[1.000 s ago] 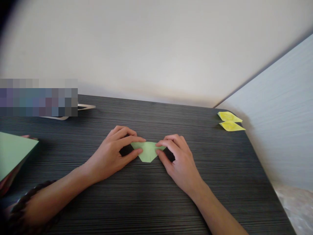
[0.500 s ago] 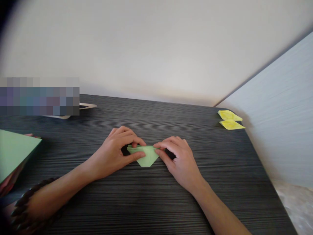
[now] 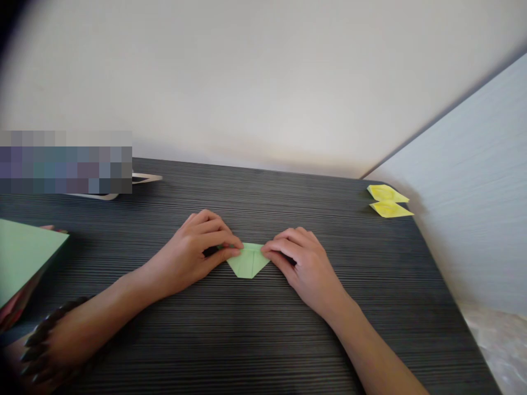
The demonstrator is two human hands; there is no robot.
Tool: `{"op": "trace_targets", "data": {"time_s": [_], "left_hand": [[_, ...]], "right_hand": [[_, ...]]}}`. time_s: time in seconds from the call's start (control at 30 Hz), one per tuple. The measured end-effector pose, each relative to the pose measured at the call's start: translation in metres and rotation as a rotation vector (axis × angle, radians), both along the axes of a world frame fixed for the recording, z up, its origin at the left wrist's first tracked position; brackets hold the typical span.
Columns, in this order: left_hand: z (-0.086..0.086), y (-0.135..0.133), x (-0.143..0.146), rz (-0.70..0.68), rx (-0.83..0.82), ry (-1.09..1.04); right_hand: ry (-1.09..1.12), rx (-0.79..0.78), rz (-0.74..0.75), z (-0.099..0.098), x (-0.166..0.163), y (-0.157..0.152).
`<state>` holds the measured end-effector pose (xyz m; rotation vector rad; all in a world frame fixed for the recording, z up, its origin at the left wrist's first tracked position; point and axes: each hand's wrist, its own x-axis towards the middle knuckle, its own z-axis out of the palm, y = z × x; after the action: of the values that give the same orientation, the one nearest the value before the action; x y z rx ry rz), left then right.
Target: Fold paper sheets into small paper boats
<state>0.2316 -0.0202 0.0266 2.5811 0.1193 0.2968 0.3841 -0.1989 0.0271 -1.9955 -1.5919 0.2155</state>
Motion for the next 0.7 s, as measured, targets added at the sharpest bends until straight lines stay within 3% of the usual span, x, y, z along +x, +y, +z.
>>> {"op": "trace_targets", "data": {"time_s": [0.27, 0.7], "left_hand": [[0.004, 0.019, -0.003, -0.269, 0.197, -0.046], [0.016, 0.019, -0.008, -0.372, 0.298, 0.042]], "right_hand": [[-0.108, 0.009, 0.143, -0.003, 0.005, -0.005], [-0.460, -0.018, 0.080, 0.006, -0.014, -0.010]]}}
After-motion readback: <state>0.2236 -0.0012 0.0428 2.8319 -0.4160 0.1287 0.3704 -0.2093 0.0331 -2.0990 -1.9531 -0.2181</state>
